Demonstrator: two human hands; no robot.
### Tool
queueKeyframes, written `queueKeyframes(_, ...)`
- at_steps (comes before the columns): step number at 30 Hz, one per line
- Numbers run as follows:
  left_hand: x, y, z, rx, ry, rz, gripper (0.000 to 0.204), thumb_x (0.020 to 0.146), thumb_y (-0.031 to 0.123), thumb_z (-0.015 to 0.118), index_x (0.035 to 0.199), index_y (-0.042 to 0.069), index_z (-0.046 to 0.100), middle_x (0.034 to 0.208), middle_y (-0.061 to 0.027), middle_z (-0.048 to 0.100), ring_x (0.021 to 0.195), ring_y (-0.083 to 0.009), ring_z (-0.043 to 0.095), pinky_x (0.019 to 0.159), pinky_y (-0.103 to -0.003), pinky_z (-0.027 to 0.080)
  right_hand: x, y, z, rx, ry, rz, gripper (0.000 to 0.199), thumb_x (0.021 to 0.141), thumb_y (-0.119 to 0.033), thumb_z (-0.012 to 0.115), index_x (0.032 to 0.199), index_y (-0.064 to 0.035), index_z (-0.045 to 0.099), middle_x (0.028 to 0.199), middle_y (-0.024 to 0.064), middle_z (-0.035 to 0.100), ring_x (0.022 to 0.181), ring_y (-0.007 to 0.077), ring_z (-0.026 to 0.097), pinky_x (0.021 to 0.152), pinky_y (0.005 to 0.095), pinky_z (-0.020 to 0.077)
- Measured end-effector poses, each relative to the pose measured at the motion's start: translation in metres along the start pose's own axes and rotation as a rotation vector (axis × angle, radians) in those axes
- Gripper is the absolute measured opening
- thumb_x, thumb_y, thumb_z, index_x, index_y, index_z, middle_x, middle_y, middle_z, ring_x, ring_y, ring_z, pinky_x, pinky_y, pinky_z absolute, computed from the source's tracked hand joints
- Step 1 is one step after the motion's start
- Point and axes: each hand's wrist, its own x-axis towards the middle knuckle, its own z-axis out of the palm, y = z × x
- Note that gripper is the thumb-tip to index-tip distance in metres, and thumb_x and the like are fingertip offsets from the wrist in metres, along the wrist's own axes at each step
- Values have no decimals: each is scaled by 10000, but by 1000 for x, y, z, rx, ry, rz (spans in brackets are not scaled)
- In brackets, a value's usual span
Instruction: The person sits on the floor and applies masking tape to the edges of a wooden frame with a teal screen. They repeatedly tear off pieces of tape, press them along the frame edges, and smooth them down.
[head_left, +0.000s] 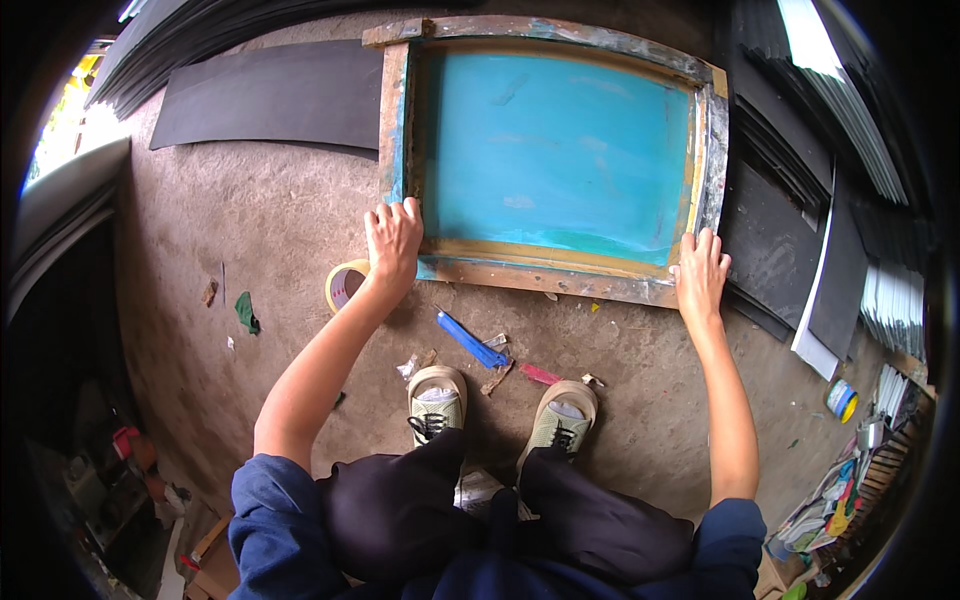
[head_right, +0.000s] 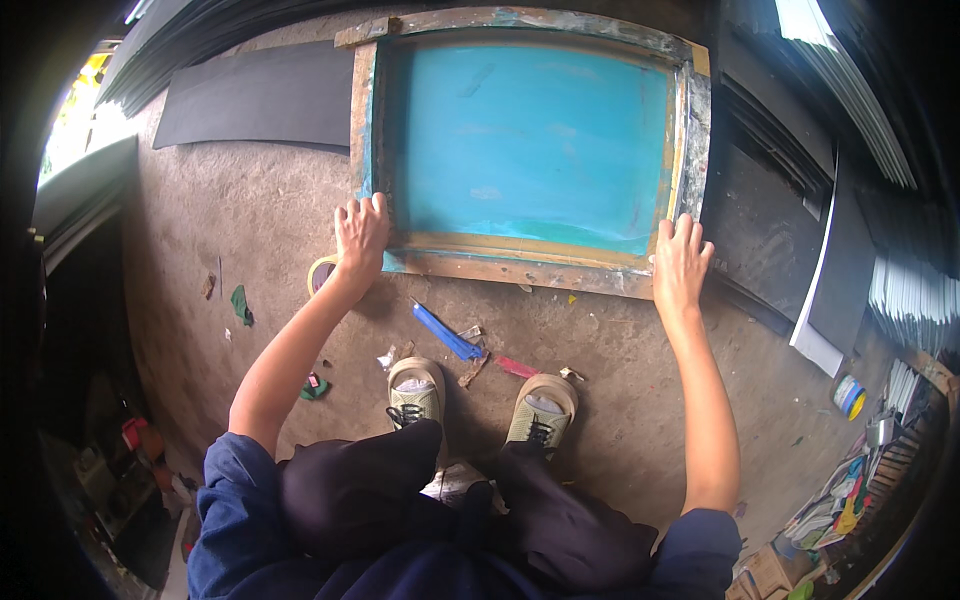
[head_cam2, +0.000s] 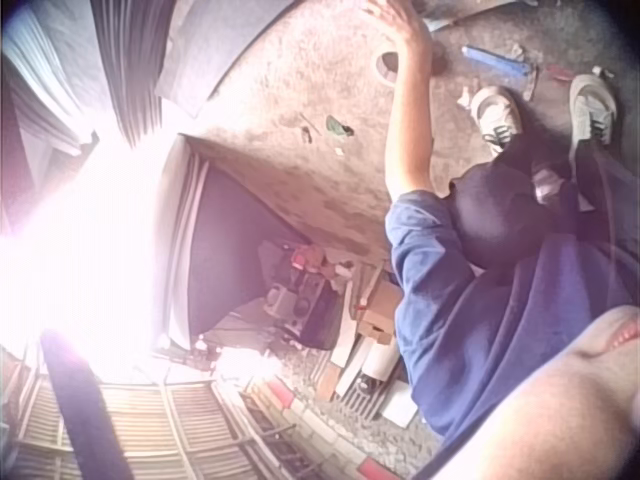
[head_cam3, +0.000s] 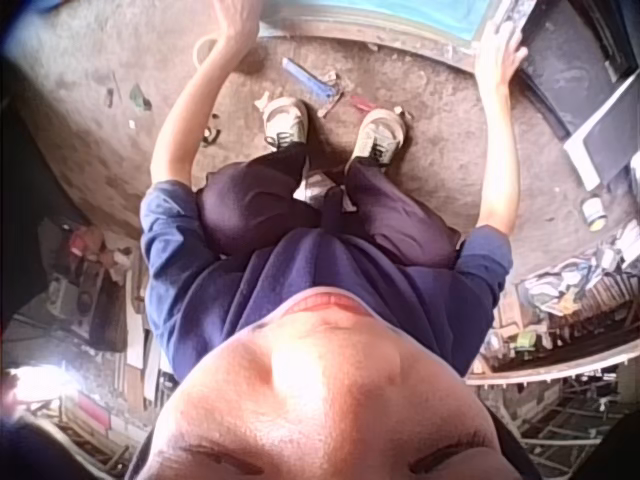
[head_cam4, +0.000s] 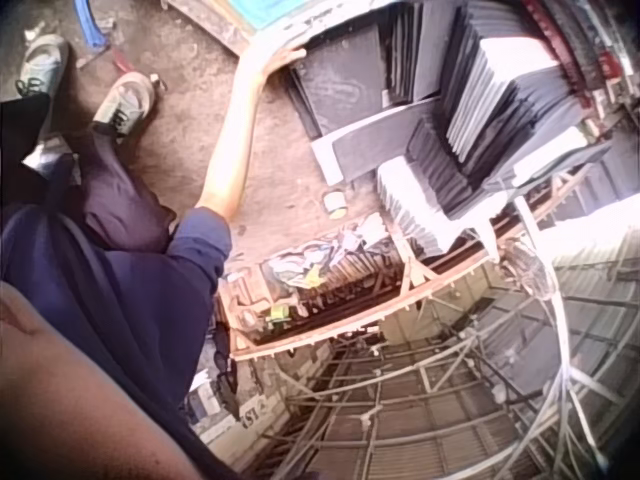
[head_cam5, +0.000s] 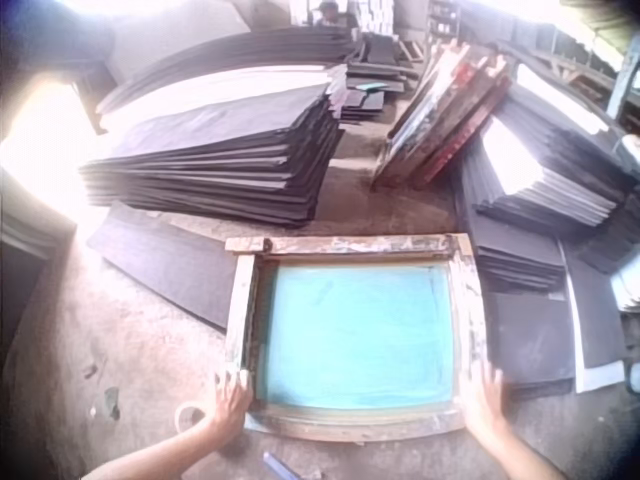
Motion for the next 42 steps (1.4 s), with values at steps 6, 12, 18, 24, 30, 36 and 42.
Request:
queueKeyframes(6,-8,-24,-13,-268,-169,173,438,683,117,647,1080,44,476,985,-139,484,894,-297,542,780,-405,428,-7,36,22,693,184,-3,318,742,-41,634,1026,-62,493,1048,143,410,1033,317,436,863,433,372)
queueKeyframes(12,32,-27,-61,-563,-120,447,193,769,45,527,961,54,521,977,-112,517,949,-261,499,828,-395,412,-21,40,53,747,231,167,600,857,-201,562,1384,-142,280,1235,148,387,1128,317,389,972,442,275)
queueKeyframes(18,80,89,-69,-423,225,1330,507,839,170,455,1340,152,376,1326,19,415,1241,-134,346,1054,-395,268,-20,33,63,751,254,208,596,876,-255,516,1401,-168,248,1258,125,393,1119,297,374,935,469,274)
queueKeyframes(24,95,186,-80,-437,367,1517,554,825,194,453,1363,127,339,1388,28,349,1313,-142,256,1099,-411,215,-19,35,66,781,319,191,593,848,-225,549,1376,-147,290,1229,125,417,1096,311,389,924,478,276)
queueKeyframes(30,99,245,-98,-600,248,1513,482,733,186,544,1212,145,539,1184,-33,481,1133,-200,412,945,-350,365,-19,33,68,802,339,202,592,839,-213,557,1367,-132,301,1211,128,426,1085,314,401,919,475,278)
queueKeyframes(36,69,254,-106,-1045,-81,1093,232,696,81,551,880,135,682,1058,-21,514,1053,-221,408,878,-355,361,-18,34,67,819,346,188,598,839,-220,556,1367,-116,294,1209,134,429,1100,310,399,926,466,268)
queueKeyframes(42,75,241,-117,-1200,32,837,246,658,13,595,834,167,674,980,-12,509,976,-218,436,864,-383,308,-19,35,70,827,356,197,568,855,-227,535,1361,-113,303,1206,133,431,1102,309,398,930,462,264)
